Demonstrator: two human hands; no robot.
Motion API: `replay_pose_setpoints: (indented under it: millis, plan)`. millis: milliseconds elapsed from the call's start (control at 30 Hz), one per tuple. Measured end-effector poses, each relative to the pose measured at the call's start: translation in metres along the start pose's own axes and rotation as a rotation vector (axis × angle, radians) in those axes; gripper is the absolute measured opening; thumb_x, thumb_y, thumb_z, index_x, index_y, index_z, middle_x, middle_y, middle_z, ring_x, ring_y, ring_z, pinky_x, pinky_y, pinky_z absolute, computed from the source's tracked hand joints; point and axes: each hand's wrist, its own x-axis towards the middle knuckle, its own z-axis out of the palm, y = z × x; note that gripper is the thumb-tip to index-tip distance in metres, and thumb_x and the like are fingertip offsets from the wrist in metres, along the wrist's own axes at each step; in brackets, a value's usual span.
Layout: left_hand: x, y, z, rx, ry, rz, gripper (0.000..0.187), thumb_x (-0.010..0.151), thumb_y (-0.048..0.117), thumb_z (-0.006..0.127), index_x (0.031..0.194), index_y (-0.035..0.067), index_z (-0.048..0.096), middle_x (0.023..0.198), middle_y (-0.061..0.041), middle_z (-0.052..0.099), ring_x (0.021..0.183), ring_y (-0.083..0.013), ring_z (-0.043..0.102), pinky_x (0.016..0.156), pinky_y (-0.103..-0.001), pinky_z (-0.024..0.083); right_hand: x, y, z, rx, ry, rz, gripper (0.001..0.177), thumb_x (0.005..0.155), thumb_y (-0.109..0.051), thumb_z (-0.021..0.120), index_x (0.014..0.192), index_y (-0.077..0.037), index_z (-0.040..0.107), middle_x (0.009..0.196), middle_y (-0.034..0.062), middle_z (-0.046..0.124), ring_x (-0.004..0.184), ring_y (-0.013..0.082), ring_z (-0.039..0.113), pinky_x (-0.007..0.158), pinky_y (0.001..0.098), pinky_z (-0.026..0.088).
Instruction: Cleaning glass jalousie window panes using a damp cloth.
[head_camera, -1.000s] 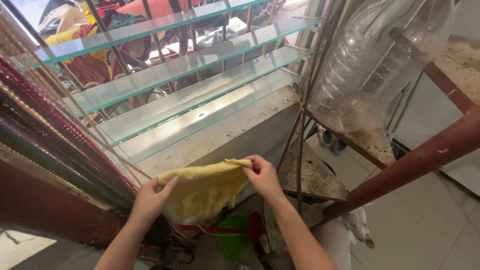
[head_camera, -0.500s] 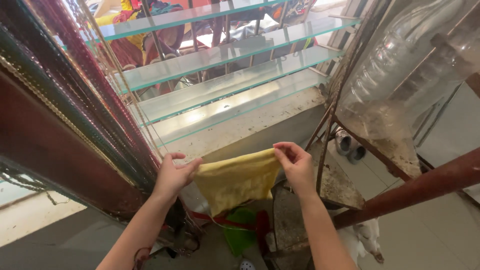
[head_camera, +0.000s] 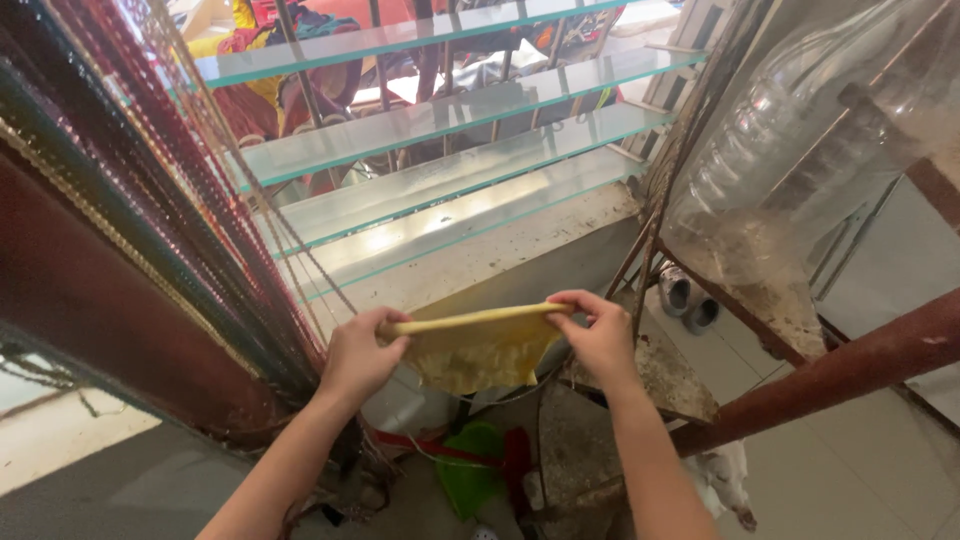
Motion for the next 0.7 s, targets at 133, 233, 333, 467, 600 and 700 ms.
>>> replay_pose_setpoints:
  millis: [133, 233, 333, 467, 600, 700]
  plan:
    - [0.002, 0.014, -0.007, -0.044, -0.07, -0.124, 0.029, 0.08, 0.02, 0.077, 0.109, 0.015, 0.077, 0.1, -0.014, 0.079, 0.093, -0.0261, 0.077, 0.087, -0.038, 0.059, 0.01, 0.01, -0.004, 0.146, -0.066, 0.079, 0.023, 0.083, -0.014, 0.079, 0.106, -0.012, 0.08, 0.087, -0.0002, 0.078, 0.073, 0.0096, 0.067, 0.066, 0.0314, 0.054]
    - [0.001, 0.007, -0.006, -0.009, -0.056, -0.02, 0.022, 0.082, 0.02, 0.078, 0.103, 0.012, 0.078, 0.095, -0.013, 0.075, 0.088, -0.0264, 0.075, 0.084, -0.04, 0.059, 0.01, 0.004, -0.007, 0.065, -0.039, -0.026, 0.022, 0.083, -0.013, 0.079, 0.105, -0.011, 0.079, 0.084, 0.0015, 0.077, 0.076, 0.0074, 0.07, 0.069, 0.0266, 0.057]
    - [-0.001, 0.002, -0.004, 0.043, 0.042, 0.219, 0.016, 0.081, 0.016, 0.08, 0.093, 0.007, 0.08, 0.091, -0.014, 0.071, 0.086, -0.0306, 0.07, 0.081, -0.042, 0.056, 0.011, 0.003, -0.009, -0.09, -0.008, -0.08, 0.017, 0.085, -0.015, 0.081, 0.101, -0.008, 0.08, 0.079, 0.0053, 0.076, 0.075, 0.0133, 0.069, 0.067, 0.0302, 0.054]
    - [-0.001, 0.003, -0.008, 0.002, 0.039, 0.371, 0.013, 0.076, 0.014, 0.083, 0.083, 0.003, 0.079, 0.092, -0.013, 0.069, 0.084, -0.0298, 0.069, 0.077, -0.041, 0.056, 0.016, 0.005, -0.009, -0.127, 0.047, -0.275, 0.018, 0.084, -0.018, 0.08, 0.097, -0.007, 0.078, 0.089, 0.0043, 0.072, 0.078, 0.0135, 0.068, 0.066, 0.031, 0.054]
    - [-0.002, 0.006, -0.016, -0.087, -0.11, 0.258, 0.015, 0.079, 0.015, 0.083, 0.083, 0.002, 0.077, 0.09, -0.006, 0.072, 0.076, -0.0201, 0.071, 0.072, -0.035, 0.059, 0.022, 0.005, -0.013, -0.046, -0.062, -0.041, 0.02, 0.089, -0.022, 0.079, 0.103, -0.008, 0.077, 0.081, 0.0049, 0.072, 0.074, 0.0151, 0.065, 0.067, 0.0315, 0.055]
    - [-0.008, 0.024, -0.03, -0.029, -0.273, 0.073, 0.022, 0.082, 0.016, 0.082, 0.099, 0.005, 0.073, 0.087, -0.008, 0.073, 0.072, -0.0191, 0.071, 0.067, -0.035, 0.059, 0.022, -0.008, -0.023, -0.117, -0.207, 0.123, 0.019, 0.089, -0.025, 0.081, 0.102, -0.011, 0.079, 0.08, 0.0066, 0.074, 0.073, 0.0158, 0.066, 0.067, 0.0329, 0.054]
